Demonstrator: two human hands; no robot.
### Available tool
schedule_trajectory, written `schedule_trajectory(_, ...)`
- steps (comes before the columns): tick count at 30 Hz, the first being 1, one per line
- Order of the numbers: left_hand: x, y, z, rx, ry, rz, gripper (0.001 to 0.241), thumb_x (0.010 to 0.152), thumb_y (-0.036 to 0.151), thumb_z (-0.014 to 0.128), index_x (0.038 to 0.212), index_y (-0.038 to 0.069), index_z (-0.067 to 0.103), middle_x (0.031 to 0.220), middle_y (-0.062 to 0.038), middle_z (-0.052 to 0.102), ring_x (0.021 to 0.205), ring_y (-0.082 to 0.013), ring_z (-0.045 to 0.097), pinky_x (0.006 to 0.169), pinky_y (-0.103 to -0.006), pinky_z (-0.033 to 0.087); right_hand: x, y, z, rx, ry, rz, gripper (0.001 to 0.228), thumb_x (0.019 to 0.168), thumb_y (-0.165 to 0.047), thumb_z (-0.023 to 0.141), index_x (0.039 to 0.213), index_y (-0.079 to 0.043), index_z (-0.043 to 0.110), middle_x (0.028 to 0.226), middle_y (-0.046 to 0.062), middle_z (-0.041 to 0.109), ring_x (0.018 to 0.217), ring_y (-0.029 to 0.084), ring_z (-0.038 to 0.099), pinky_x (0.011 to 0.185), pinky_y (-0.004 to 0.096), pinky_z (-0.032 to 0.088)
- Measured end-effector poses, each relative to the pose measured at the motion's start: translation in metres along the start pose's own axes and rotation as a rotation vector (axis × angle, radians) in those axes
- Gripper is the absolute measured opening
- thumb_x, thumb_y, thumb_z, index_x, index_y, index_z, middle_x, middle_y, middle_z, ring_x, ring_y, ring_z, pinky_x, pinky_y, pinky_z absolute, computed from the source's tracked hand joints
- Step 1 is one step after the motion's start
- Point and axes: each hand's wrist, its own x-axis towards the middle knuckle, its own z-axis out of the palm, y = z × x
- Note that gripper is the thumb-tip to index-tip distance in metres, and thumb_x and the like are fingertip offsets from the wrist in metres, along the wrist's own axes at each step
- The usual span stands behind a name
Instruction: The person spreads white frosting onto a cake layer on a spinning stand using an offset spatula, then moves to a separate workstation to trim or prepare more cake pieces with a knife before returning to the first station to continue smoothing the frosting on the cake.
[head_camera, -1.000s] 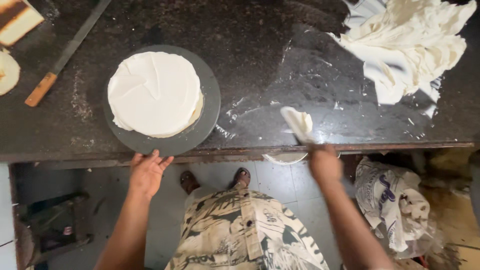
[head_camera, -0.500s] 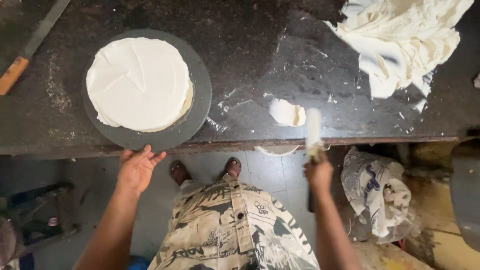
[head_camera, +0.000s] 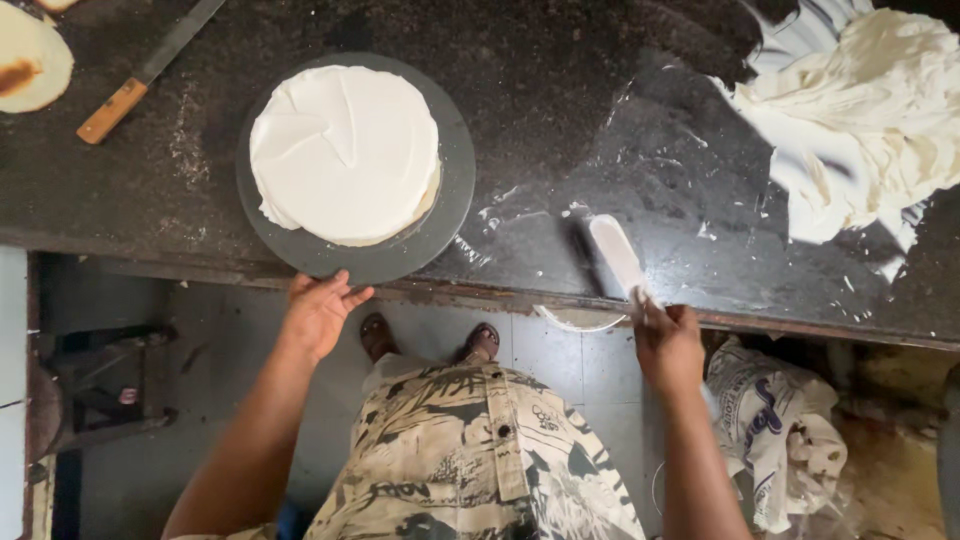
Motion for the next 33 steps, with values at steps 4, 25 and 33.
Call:
schedule_trajectory(4,-0.003,-0.001,0.004,0.014,-0.027,0.005,0.01,0.098,0.003,0.066,0.096,0.01,0.072,0.096,-0.001,0.074,0.091,-0.017,0.071,0.09,-0.0508,0.058,0.028,-0.051,0.05,-0.17,-0.069,-0.214,0.023,0.099,-0.026,0.068,0.107,-0.008,0.078,0.106,0.023,0.07,0.091,0.039,0.069,0.082,0.047,0.057)
schedule_trajectory(25,-0.002,0.004,0.006,-0.041,0.018,0.067,0.02,0.096,-0.001,0.072,0.098,0.013,0.057,0.098,-0.003,0.07,0.099,-0.0198,0.071,0.091,-0.0563,0.062,0.019,0.005,0.033,0.175,0.018,-0.233,0.04,0.102,-0.026,0.061,0.123,0.007,0.07,0.091,0.016,0.065,0.072,0.015,0.061,0.063,0.03,0.049)
schedule_trajectory(33,0.008,0.007,0.005,0.08,0.176,0.045,0.029,0.088,0.005,0.074,0.108,0.009,0.053,0.101,-0.007,0.063,0.091,-0.0219,0.068,0.082,-0.048,0.064,0.003,-0.056,0.023,1.034,-0.63,0.346,0.033,0.104,-0.02,0.056,0.116,0.009,0.066,0.085,0.018,0.069,0.061,0.024,0.061,0.058,0.033,0.047)
